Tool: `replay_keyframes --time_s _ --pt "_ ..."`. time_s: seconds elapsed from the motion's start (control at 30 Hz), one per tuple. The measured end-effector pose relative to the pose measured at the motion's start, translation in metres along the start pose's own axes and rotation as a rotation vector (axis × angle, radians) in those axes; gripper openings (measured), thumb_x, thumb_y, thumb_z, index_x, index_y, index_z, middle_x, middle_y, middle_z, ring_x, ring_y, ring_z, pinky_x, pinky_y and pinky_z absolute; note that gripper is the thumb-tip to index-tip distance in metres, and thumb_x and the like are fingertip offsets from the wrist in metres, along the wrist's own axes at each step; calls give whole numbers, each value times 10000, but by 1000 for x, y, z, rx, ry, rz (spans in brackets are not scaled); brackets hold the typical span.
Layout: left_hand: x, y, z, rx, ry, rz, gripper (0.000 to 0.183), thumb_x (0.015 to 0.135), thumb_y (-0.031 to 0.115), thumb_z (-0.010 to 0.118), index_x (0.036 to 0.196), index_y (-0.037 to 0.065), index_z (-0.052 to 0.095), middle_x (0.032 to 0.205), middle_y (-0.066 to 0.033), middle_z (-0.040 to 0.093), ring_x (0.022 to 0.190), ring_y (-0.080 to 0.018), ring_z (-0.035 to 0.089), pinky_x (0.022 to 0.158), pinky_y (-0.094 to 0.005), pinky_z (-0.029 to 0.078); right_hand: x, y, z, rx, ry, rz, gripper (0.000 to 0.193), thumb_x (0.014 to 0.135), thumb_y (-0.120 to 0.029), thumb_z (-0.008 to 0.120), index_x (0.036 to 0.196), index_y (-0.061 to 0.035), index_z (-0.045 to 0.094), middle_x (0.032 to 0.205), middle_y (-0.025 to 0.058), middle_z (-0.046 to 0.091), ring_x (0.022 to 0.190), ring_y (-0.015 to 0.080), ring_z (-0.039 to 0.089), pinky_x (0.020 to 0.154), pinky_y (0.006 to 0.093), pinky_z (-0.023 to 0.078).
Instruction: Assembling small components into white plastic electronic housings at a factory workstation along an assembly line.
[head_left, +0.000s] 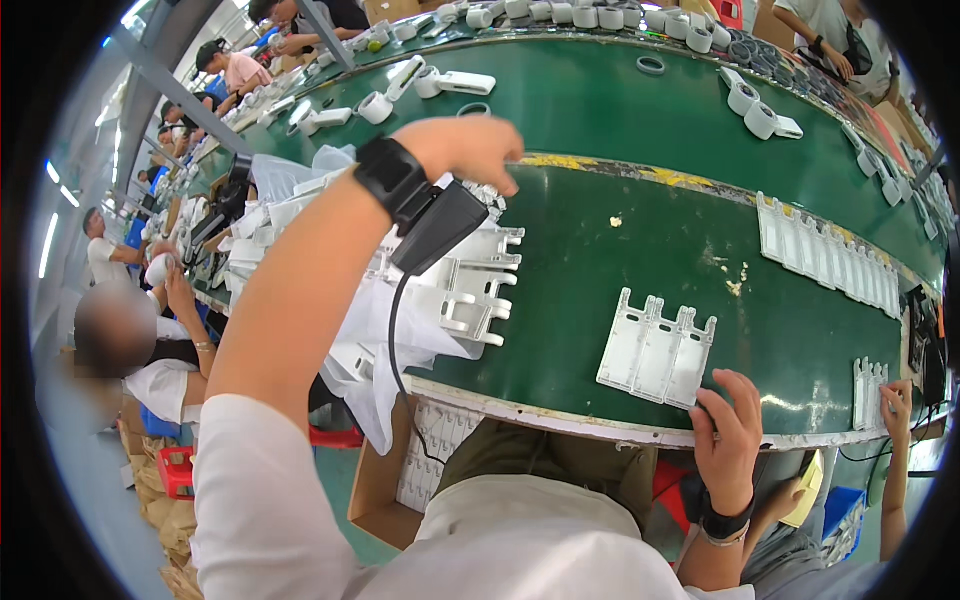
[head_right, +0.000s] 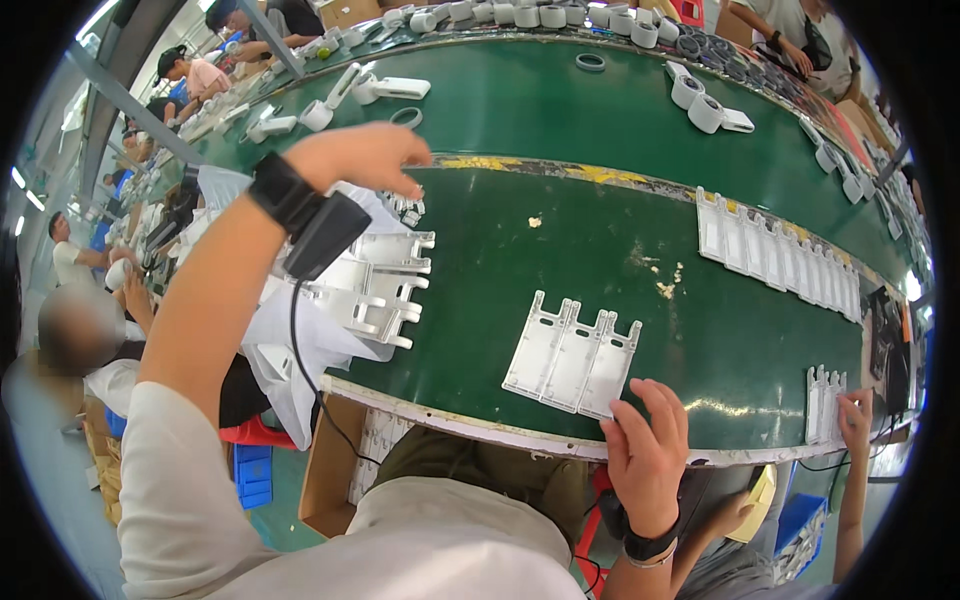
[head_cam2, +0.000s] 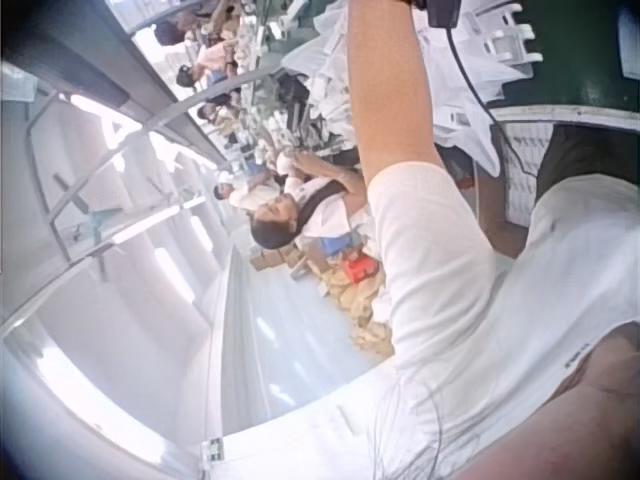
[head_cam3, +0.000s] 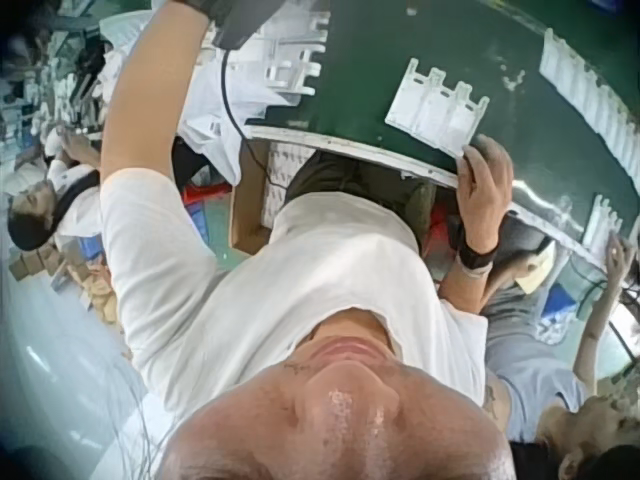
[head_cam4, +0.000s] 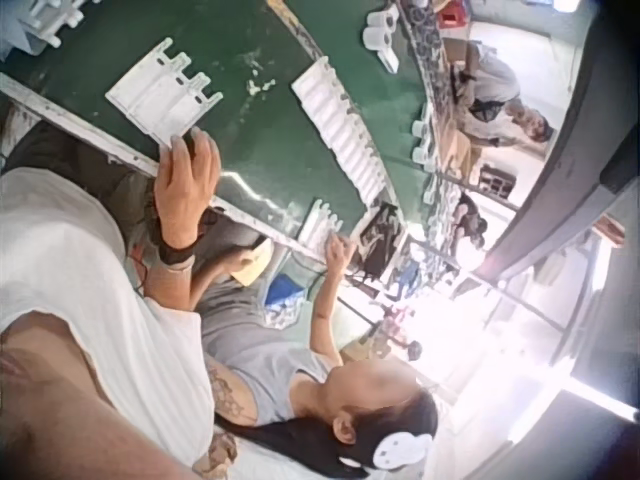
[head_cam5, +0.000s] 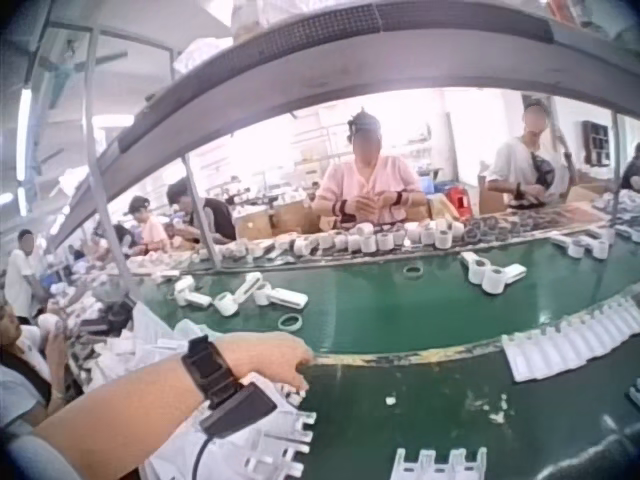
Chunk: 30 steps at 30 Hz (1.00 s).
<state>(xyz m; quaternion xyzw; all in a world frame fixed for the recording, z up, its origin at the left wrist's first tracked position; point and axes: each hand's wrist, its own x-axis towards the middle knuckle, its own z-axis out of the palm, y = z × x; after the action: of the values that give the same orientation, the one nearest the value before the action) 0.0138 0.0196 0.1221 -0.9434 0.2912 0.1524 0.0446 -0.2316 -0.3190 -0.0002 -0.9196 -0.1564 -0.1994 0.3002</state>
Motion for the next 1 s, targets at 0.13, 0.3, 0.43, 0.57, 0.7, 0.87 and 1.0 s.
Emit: replay_keyframes --time_s 0.13,0.3,0.43,0.57,0.7,0.87,1.0 --pt "30 -40 32 0 -239 -239 648 715 377 740 1218 2 576 1127 -200 622 1054 -338 598 878 -397 476 -6 -5 -6 -19 -13 10 184 728 -40 717 903 -28 661 1114 130 605 1064 351 567 870 429 477" --pt "45 -40 48 -91 -332 -295 666 627 294 770 1193 17 555 1072 -178 630 1014 -328 605 826 -392 481 -14 9 -11 -50 -7 38 186 724 -42 723 895 -21 654 1103 133 608 1052 354 574 855 432 482" --pt "40 -33 57 -47 -230 -147 498 632 221 731 1060 29 564 970 -149 638 899 -300 621 731 -399 481 -9 11 -9 -47 -8 35 185 722 -42 723 893 -22 654 1095 133 609 1047 351 576 847 429 484" --pt "36 -24 64 -135 -166 -32 244 666 143 678 876 30 625 806 -115 666 767 -290 638 679 -383 487 -4 9 -3 -29 -3 9 186 714 -42 725 886 -23 657 1082 124 611 1039 342 578 842 430 483" --pt "32 -7 60 -32 -81 69 174 721 105 650 877 29 664 797 -116 680 758 -290 647 680 -386 497 -1 6 -3 -14 -3 4 182 710 -46 728 878 -26 659 1070 116 613 1035 336 577 842 426 481" --pt "28 9 48 -205 -9 93 187 772 123 652 937 40 682 816 -120 687 774 -285 655 706 -381 501 -6 0 -3 -32 -2 -4 180 711 -50 732 874 -28 661 1053 115 616 1028 329 579 844 422 477" --pt "25 16 57 -164 18 136 204 789 131 645 968 40 678 815 -120 689 780 -288 657 729 -373 503 -10 -3 -4 -28 -8 -22 174 717 -60 732 873 -30 662 1043 115 618 1018 324 582 842 421 476"
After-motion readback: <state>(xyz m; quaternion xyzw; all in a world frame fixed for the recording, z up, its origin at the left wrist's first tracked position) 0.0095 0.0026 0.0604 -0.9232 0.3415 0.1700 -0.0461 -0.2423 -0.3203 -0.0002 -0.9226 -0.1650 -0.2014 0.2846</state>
